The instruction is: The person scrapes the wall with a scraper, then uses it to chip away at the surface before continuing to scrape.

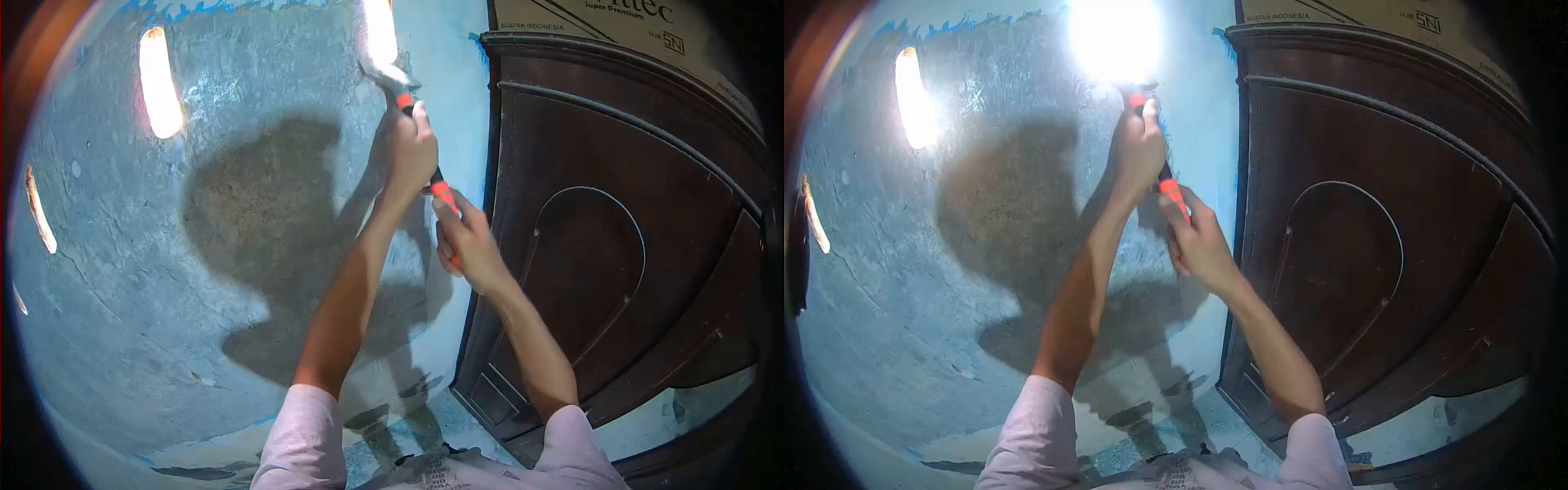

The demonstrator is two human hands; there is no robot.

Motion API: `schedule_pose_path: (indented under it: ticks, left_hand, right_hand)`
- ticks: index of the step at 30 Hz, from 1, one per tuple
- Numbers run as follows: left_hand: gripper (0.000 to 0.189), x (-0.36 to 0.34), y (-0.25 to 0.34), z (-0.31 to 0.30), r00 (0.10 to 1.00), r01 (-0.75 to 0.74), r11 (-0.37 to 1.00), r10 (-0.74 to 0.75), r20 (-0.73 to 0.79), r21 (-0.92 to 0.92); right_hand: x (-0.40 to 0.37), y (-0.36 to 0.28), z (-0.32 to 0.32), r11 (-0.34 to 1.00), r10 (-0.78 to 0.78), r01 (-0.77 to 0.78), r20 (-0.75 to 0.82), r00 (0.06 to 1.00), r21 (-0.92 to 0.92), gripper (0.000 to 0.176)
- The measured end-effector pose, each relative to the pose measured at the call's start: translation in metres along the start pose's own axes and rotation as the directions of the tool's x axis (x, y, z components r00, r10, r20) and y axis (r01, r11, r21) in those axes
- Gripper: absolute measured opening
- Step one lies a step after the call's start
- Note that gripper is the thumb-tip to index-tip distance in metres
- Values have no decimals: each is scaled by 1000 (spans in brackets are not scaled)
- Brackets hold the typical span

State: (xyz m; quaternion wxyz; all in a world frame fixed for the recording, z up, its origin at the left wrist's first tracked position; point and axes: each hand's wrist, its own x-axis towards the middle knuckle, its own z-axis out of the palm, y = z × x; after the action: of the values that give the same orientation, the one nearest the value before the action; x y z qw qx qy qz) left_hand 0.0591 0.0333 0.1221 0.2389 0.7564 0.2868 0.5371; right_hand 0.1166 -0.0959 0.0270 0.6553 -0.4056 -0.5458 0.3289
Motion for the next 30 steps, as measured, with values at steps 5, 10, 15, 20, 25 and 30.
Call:
schedule_pose_path:
  ticks: [5,10,15,20,25,30]
  left_hand:
    - [49,8,-5,8,999,48,994,-50,-21,-96]
    - [44,28,6,13,983,-70,981,37,-180,-182]
    - [48,6,-4,11,996,23,988,-36,-84,-154]
    - [45,36,15,6,988,-9,989,-14,-154,-146]
    - [42,-20,-11,7,999,47,961,-50,-5,-271]
    - [32,-160,-121,26,966,260,879,-233,116,-401]
  right_hand:
    - [4,-8,-3,995,-35,31,-39,999,-96,46]
    - [7,-48,-11,998,60,-60,36,998,0,46]
    - [-2,-13,-12,999,-1,4,68,998,-32,48]
    - [12,-53,-13,999,4,-1,58,998,-53,50]
    - [-10,14,-4,1000,3,-2,19,1000,-24,43]
    - [-102,154,7,961,181,-201,116,977,189,32]
